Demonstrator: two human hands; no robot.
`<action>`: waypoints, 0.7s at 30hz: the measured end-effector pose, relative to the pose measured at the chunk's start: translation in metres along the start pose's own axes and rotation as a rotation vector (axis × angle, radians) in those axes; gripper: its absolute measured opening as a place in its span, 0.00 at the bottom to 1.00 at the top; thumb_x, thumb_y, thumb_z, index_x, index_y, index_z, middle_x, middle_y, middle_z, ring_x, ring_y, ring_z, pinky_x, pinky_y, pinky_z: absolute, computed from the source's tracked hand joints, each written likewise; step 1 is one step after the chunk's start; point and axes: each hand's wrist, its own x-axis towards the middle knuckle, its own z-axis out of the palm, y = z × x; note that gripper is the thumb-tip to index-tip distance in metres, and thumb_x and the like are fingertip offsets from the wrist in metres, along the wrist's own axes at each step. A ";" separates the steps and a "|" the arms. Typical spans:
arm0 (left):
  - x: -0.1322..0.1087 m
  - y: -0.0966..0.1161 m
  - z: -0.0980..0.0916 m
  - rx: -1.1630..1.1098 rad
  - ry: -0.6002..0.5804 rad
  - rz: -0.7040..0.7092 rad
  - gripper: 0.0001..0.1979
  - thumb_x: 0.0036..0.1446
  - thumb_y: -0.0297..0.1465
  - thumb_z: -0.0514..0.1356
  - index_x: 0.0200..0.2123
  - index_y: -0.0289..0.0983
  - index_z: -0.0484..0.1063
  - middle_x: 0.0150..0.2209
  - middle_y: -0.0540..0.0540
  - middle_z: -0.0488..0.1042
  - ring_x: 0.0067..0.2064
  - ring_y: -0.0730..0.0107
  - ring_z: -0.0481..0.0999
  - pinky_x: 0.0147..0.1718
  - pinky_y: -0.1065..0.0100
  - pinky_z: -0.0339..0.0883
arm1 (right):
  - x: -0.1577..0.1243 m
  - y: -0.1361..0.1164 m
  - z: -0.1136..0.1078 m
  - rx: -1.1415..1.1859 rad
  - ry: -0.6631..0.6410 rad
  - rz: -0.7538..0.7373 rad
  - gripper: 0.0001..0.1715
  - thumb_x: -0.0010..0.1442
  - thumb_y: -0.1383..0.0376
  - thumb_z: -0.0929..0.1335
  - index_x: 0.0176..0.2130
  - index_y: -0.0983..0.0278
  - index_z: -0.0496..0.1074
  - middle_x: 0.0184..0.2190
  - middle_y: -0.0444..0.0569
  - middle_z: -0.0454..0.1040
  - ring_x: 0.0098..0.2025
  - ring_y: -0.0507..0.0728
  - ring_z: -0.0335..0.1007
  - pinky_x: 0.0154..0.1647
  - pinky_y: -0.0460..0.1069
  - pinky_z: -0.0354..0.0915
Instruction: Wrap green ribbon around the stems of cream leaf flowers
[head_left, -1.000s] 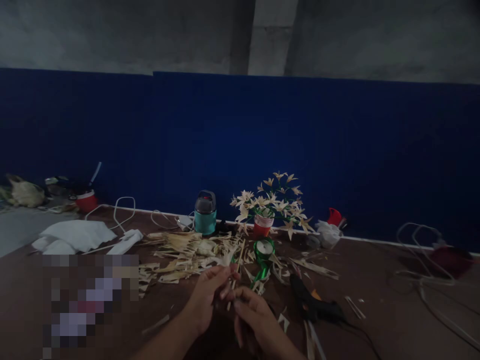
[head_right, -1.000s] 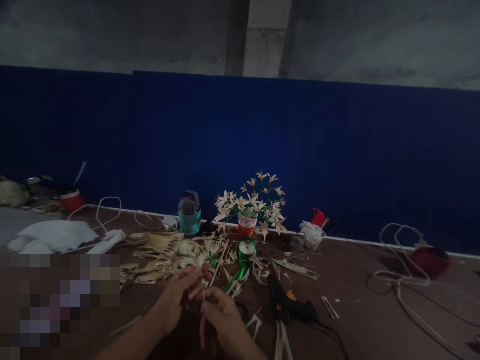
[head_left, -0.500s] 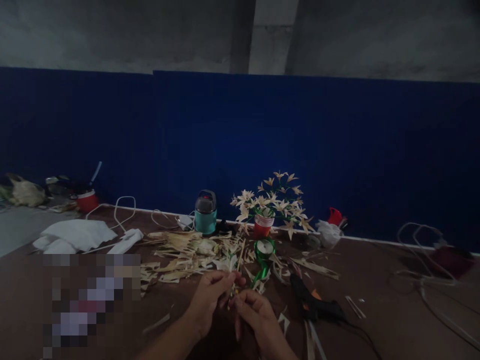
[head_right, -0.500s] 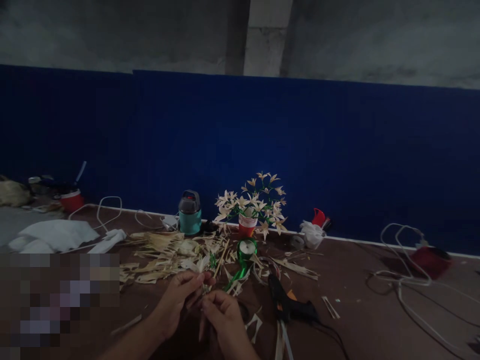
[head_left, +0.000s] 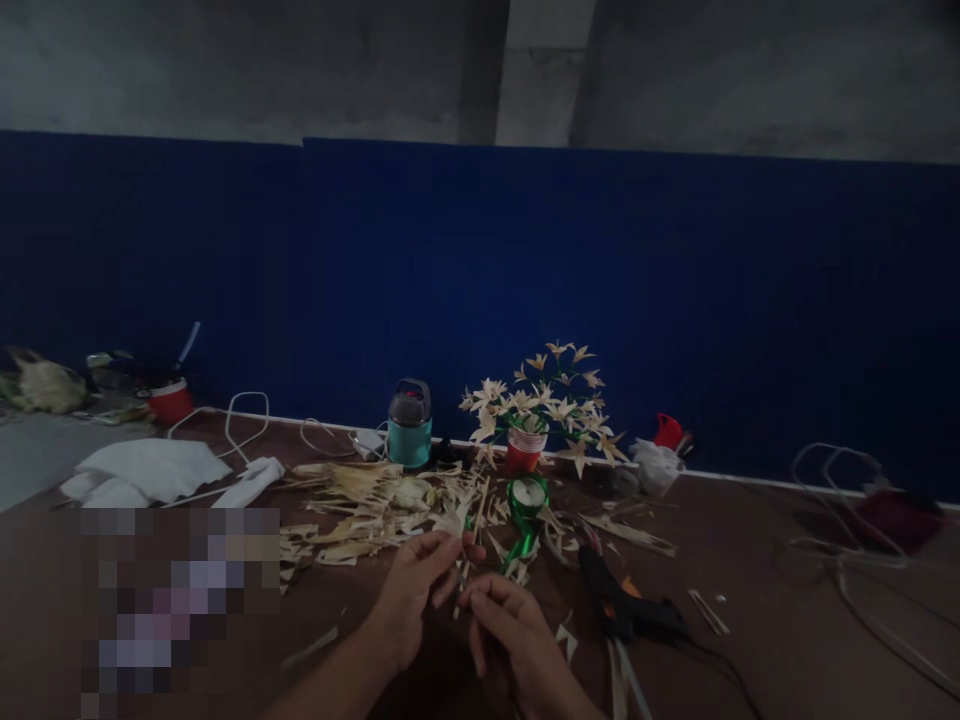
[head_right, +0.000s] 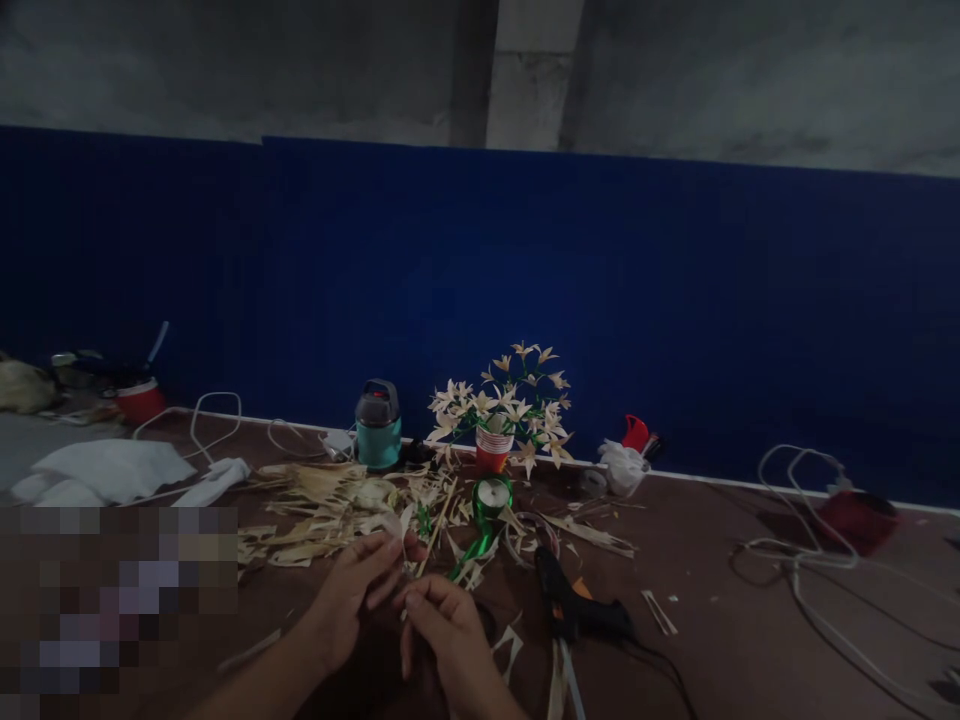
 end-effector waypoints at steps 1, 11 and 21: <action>0.000 0.000 0.000 0.023 0.014 0.008 0.13 0.43 0.38 0.64 0.26 0.31 0.74 0.20 0.50 0.71 0.13 0.88 0.48 0.15 0.78 0.43 | 0.000 0.001 -0.001 -0.011 0.015 0.005 0.18 0.48 0.55 0.69 0.25 0.68 0.67 0.09 0.38 0.63 0.10 0.44 0.48 0.13 0.40 0.40; -0.004 -0.009 0.005 0.130 0.071 -0.030 0.16 0.39 0.40 0.66 0.23 0.30 0.75 0.16 0.49 0.70 0.13 0.86 0.52 0.13 0.77 0.40 | -0.003 -0.011 0.006 -0.123 0.087 0.001 0.26 0.43 0.47 0.69 0.25 0.67 0.66 0.07 0.37 0.60 0.07 0.42 0.41 0.10 0.40 0.35; -0.005 -0.011 0.007 0.025 0.025 -0.067 0.17 0.37 0.39 0.67 0.28 0.31 0.76 0.22 0.47 0.73 0.17 0.82 0.60 0.16 0.77 0.52 | 0.001 -0.016 0.002 -0.245 0.153 -0.008 0.28 0.40 0.44 0.69 0.23 0.66 0.64 0.08 0.39 0.64 0.07 0.42 0.44 0.08 0.39 0.38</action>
